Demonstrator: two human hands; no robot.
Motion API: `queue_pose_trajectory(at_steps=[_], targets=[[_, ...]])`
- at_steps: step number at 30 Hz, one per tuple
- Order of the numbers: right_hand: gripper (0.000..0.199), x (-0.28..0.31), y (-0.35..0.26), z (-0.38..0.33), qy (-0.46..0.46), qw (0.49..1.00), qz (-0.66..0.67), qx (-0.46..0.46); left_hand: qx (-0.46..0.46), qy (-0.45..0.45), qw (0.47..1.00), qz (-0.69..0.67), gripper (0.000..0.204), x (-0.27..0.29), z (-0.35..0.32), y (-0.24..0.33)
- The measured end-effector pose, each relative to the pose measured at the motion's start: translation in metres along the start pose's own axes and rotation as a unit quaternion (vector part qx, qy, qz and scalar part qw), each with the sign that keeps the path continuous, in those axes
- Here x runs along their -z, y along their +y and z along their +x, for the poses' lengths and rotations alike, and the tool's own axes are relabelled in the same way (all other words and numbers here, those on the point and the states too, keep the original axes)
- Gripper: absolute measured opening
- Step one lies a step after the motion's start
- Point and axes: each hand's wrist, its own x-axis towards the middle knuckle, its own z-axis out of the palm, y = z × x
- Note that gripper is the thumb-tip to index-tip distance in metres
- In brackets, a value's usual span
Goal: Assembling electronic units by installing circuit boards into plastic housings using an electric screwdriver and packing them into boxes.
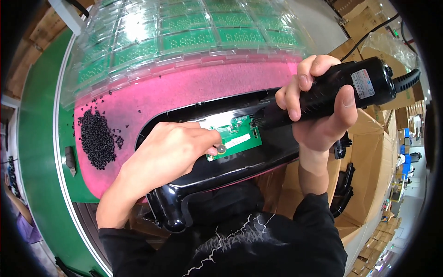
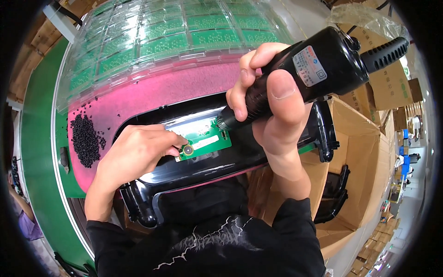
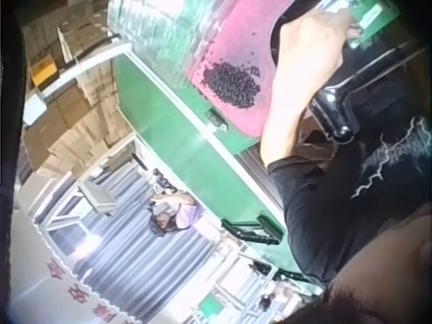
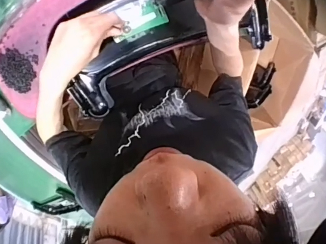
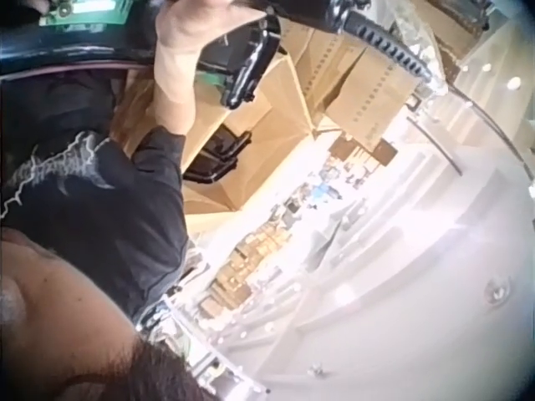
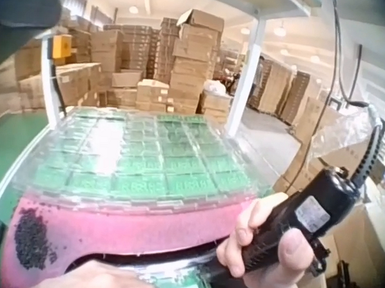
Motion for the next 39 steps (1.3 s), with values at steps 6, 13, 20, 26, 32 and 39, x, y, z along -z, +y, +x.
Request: queue_pose_trajectory(at_steps=[6, 13, 20, 26, 32, 39], targets=[[0.061, -0.011, -0.003, 0.002, -0.073, 0.994, -0.073, -0.026, 0.063, -0.005, 0.997, -0.033, 0.022, 0.003, -0.002, 0.006], [0.065, -0.014, 0.005, 0.003, -0.089, 0.992, -0.078, -0.050, 0.054, -0.013, 0.998, -0.012, 0.020, 0.004, -0.004, 0.005], [0.055, -0.015, -0.012, -0.003, -0.072, 0.983, 0.167, 0.018, 0.042, 0.040, 0.996, -0.071, 0.009, -0.004, 0.000, 0.005], [0.042, -0.040, -0.030, -0.007, -0.055, 0.963, 0.261, 0.045, 0.041, 0.144, 0.938, -0.314, 0.002, 0.004, 0.002, 0.014], [0.043, -0.038, -0.040, -0.007, -0.047, 0.963, 0.213, 0.157, 0.055, 0.153, 0.938, -0.305, 0.004, 0.001, 0.002, 0.011], [0.041, -0.040, -0.042, -0.007, -0.053, 0.954, 0.193, 0.222, 0.028, 0.166, 0.946, -0.277, 0.008, 0.004, 0.001, 0.008]])
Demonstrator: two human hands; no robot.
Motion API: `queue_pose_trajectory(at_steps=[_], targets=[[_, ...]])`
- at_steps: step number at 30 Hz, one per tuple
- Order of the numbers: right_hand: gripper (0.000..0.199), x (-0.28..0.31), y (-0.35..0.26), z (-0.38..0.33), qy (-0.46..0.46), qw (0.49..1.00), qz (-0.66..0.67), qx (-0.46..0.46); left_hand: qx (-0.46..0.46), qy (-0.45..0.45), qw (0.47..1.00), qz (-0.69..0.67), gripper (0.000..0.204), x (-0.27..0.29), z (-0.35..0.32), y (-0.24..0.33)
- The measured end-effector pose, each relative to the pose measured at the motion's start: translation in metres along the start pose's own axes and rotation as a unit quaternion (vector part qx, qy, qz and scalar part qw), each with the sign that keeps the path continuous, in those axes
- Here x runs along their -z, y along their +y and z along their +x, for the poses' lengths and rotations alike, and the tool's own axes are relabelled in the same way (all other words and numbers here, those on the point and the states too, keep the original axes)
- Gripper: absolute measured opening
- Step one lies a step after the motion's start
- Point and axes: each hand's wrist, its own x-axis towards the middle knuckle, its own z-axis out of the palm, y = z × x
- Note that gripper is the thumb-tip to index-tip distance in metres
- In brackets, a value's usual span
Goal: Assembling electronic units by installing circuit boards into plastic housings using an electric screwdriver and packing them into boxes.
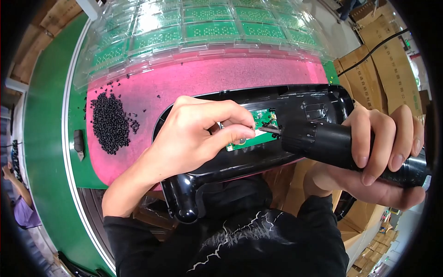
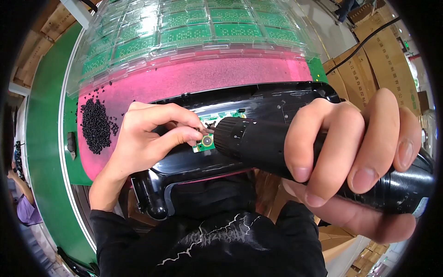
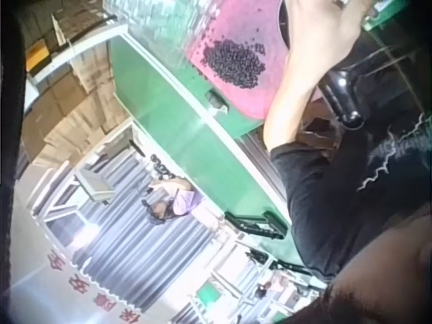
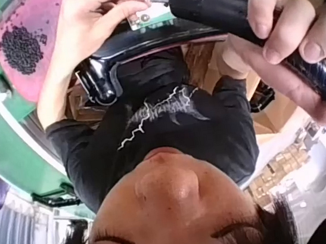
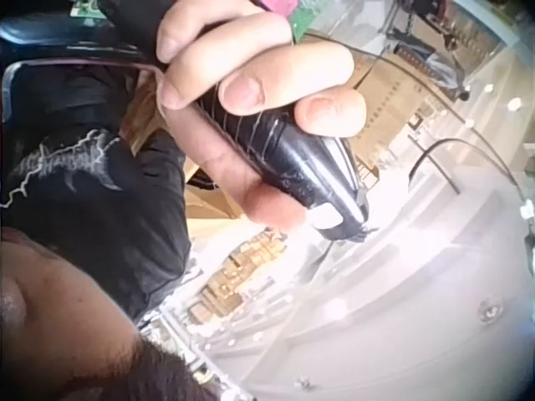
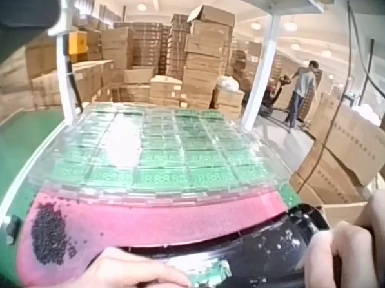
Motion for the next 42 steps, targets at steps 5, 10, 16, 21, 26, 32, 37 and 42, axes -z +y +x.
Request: queue_pose_trajectory(at_steps=[5, 10, 16, 21, 26, 32, 37, 42], targets=[[0.039, -0.003, 0.000, -0.002, -0.012, 1.000, 0.018, -0.012, 0.015, -0.007, 1.000, -0.017, 0.011, 0.002, 0.001, 0.002], [0.040, -0.005, 0.003, -0.001, -0.015, 1.000, -0.001, -0.009, 0.040, -0.010, 0.998, -0.049, 0.009, -0.001, 0.001, 0.001], [0.040, -0.002, 0.009, 0.002, -0.022, 1.000, 0.009, -0.001, 0.069, -0.001, 0.996, -0.057, 0.007, -0.001, 0.002, 0.001], [0.048, 0.006, 0.017, 0.002, -0.047, 0.995, 0.004, -0.090, 0.099, 0.010, 0.989, 0.106, 0.011, 0.005, -0.002, -0.003], [0.059, 0.022, 0.043, -0.001, -0.115, 0.980, -0.017, -0.160, 0.016, 0.076, 0.963, 0.257, 0.010, 0.011, 0.002, -0.006], [0.066, 0.008, 0.052, -0.017, -0.005, 0.959, -0.085, -0.272, 0.034, 0.105, 0.945, 0.308, 0.015, 0.014, 0.003, -0.005], [0.066, 0.003, 0.055, -0.017, -0.005, 0.946, -0.165, -0.281, 0.049, 0.114, 0.939, 0.320, 0.016, 0.013, 0.003, -0.001], [0.064, -0.001, 0.064, -0.012, -0.071, 0.936, -0.161, -0.305, 0.010, 0.131, 0.940, 0.313, 0.013, 0.014, 0.001, -0.002]])
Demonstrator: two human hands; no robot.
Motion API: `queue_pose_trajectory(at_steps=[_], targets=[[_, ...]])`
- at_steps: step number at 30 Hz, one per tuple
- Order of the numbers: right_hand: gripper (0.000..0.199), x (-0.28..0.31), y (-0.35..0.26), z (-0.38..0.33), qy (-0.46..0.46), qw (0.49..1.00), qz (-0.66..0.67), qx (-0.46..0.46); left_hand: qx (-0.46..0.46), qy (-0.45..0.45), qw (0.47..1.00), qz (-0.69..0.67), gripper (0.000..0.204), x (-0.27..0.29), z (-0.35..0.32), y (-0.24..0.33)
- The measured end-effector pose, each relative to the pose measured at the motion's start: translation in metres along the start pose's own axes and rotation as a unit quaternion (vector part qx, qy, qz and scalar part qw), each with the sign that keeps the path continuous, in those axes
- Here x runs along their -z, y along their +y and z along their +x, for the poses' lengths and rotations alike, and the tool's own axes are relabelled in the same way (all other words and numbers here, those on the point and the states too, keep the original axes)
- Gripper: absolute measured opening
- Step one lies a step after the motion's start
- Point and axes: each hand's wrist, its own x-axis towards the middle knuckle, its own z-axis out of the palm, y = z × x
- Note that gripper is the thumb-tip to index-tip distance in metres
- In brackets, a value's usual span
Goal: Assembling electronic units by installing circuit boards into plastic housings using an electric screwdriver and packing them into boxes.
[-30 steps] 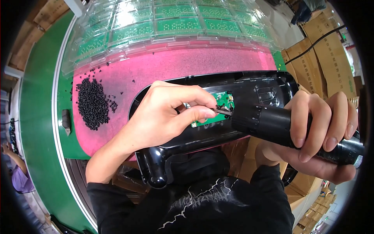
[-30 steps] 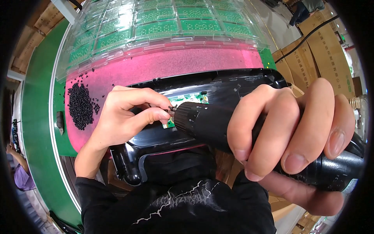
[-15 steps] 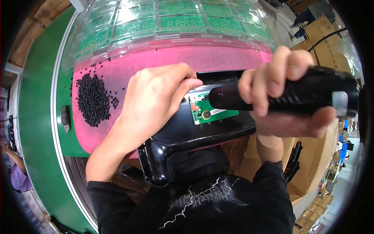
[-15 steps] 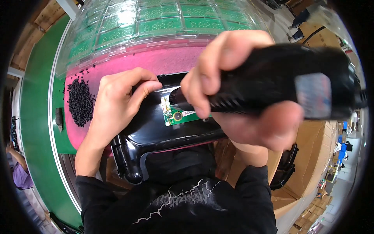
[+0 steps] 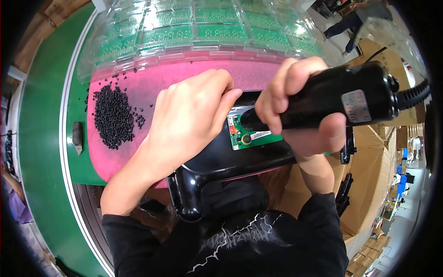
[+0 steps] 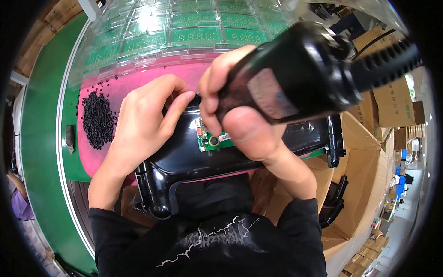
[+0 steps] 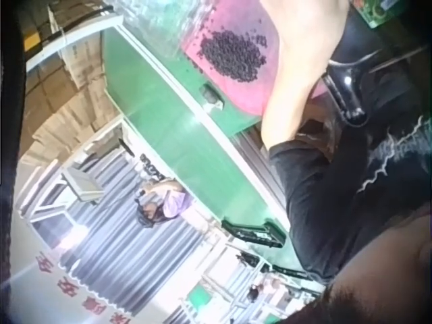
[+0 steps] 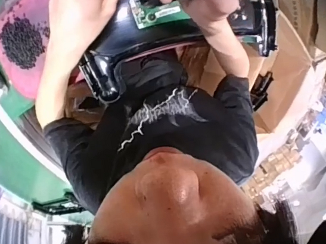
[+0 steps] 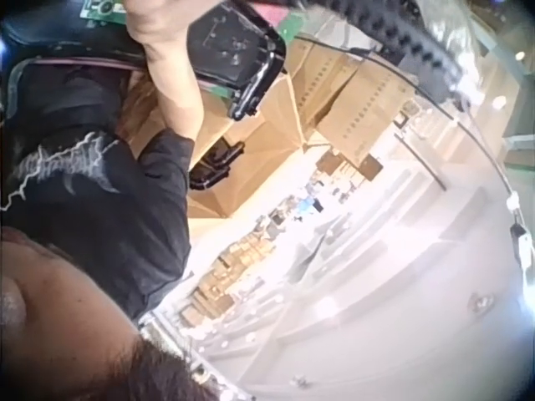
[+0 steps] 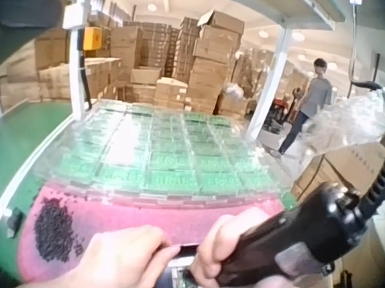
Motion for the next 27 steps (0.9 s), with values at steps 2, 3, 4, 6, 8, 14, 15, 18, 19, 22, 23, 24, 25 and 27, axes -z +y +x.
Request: queue_pose_trajectory(at_steps=[2, 3, 4, 6, 8, 14, 15, 18, 19, 22, 23, 24, 25, 27], targets=[[0.063, -0.003, 0.003, 0.004, -0.012, 1.000, 0.024, -0.010, 0.017, -0.036, 0.999, -0.005, 0.013, 0.003, 0.000, 0.000], [0.061, -0.004, 0.005, 0.005, -0.023, 0.999, 0.043, -0.009, 0.013, -0.033, 0.999, -0.005, 0.013, 0.004, 0.000, 0.000], [0.060, -0.004, 0.006, 0.006, -0.026, 0.998, 0.047, -0.015, 0.004, -0.036, 0.999, -0.001, 0.014, 0.005, -0.001, -0.001], [0.060, -0.007, 0.008, 0.006, -0.020, 0.999, 0.038, -0.026, -0.008, -0.034, 0.999, 0.006, 0.015, 0.006, -0.003, 0.000], [0.060, -0.010, 0.009, 0.005, -0.008, 0.998, 0.056, -0.032, -0.009, -0.039, 0.999, 0.016, 0.015, 0.005, -0.004, 0.000], [0.058, -0.011, 0.014, 0.008, -0.031, 0.999, 0.027, -0.004, -0.007, -0.057, 0.998, 0.017, 0.012, 0.003, -0.004, -0.001], [0.058, -0.011, 0.014, 0.008, -0.019, 1.000, 0.025, 0.000, -0.007, -0.063, 0.998, 0.014, 0.012, 0.002, -0.004, -0.001], [0.058, -0.010, 0.016, 0.009, -0.002, 0.999, 0.042, 0.004, -0.014, -0.064, 0.998, 0.003, 0.012, 0.000, -0.005, -0.004], [0.058, -0.008, 0.014, 0.007, -0.010, 0.998, 0.061, -0.008, -0.014, -0.064, 0.998, 0.004, 0.012, 0.000, -0.005, -0.005], [0.061, -0.001, 0.005, 0.000, 0.007, 1.000, 0.018, 0.000, -0.030, -0.091, 0.995, -0.016, 0.012, 0.001, -0.003, -0.006], [0.061, 0.000, 0.004, -0.003, 0.032, 0.998, 0.042, 0.029, -0.024, -0.130, 0.991, -0.016, 0.013, 0.003, -0.001, -0.006], [0.061, 0.002, 0.004, -0.004, 0.057, 0.994, 0.066, 0.058, -0.019, -0.169, 0.985, -0.016, 0.015, 0.003, -0.001, -0.006], [0.062, 0.007, -0.002, -0.004, 0.040, 0.988, 0.122, 0.091, -0.015, -0.169, 0.985, -0.017, 0.015, 0.003, -0.001, -0.006], [0.062, 0.009, -0.016, -0.002, 0.036, 0.976, 0.170, 0.135, -0.033, -0.186, 0.980, -0.055, 0.013, 0.001, -0.002, -0.006]])
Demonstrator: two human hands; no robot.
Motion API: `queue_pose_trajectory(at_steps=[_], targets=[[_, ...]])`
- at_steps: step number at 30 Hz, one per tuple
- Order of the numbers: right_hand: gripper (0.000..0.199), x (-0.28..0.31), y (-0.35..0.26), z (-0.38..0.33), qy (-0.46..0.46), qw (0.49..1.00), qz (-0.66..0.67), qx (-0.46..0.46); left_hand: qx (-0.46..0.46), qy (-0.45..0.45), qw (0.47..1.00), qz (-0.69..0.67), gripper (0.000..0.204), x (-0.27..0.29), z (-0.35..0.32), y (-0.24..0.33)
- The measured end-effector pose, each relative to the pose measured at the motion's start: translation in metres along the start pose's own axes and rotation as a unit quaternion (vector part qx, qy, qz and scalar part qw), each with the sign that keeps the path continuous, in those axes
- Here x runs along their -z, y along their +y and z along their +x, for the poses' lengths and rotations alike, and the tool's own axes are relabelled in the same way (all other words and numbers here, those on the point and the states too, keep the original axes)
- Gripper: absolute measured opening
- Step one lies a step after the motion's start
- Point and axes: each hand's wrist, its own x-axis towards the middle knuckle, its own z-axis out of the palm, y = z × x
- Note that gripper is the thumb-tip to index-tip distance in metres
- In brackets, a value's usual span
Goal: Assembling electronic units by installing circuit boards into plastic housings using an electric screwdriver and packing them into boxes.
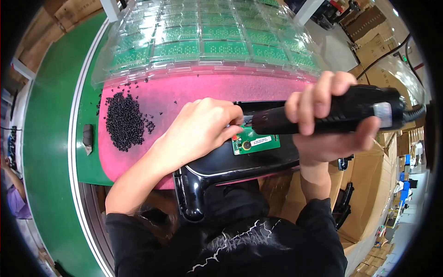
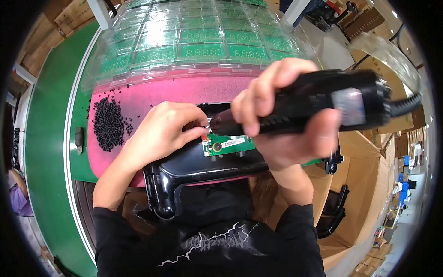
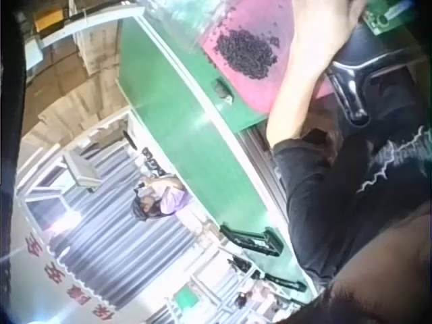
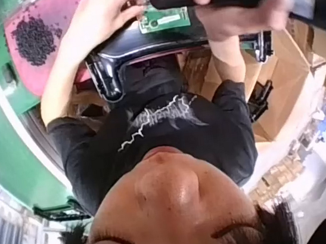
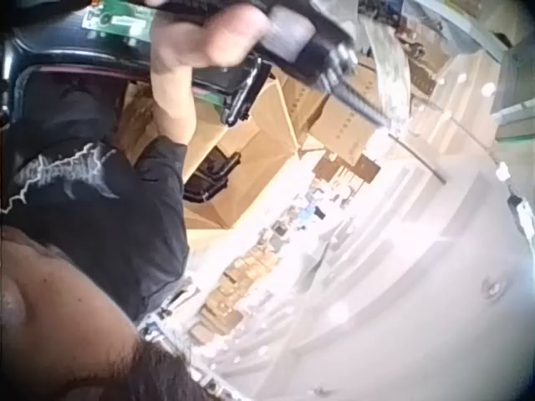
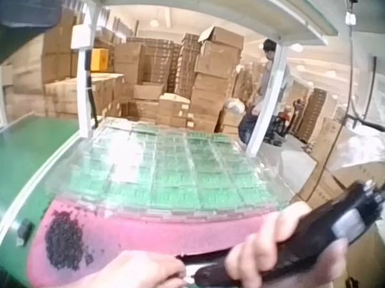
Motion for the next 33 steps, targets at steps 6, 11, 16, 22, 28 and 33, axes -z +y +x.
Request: queue_pose_trajectory(at_steps=[6, 11, 16, 22, 28, 33], targets=[[0.058, 0.001, -0.026, 0.002, -0.013, 0.999, -0.015, 0.027, -0.033, 0.040, 0.990, -0.134, 0.013, -0.003, 0.005, 0.003], [0.054, -0.004, -0.030, -0.003, -0.020, 0.999, -0.011, 0.040, 0.038, 0.010, 0.980, -0.195, 0.013, -0.001, 0.005, 0.010], [0.055, -0.006, -0.030, -0.008, -0.027, 0.997, -0.013, 0.070, 0.105, -0.056, 0.958, -0.261, 0.012, -0.003, 0.004, 0.009], [0.054, -0.006, -0.026, -0.012, -0.051, 0.997, 0.010, 0.059, 0.042, -0.034, 0.965, -0.257, 0.007, -0.005, 0.004, 0.007], [0.065, 0.005, -0.017, -0.022, -0.080, 0.996, -0.015, -0.022, -0.058, 0.165, 0.984, -0.028, 0.003, -0.009, 0.006, 0.001], [0.066, 0.005, -0.005, -0.034, -0.049, 0.995, -0.032, -0.077, -0.004, 0.158, 0.987, -0.026, 0.006, -0.012, 0.007, 0.001]])
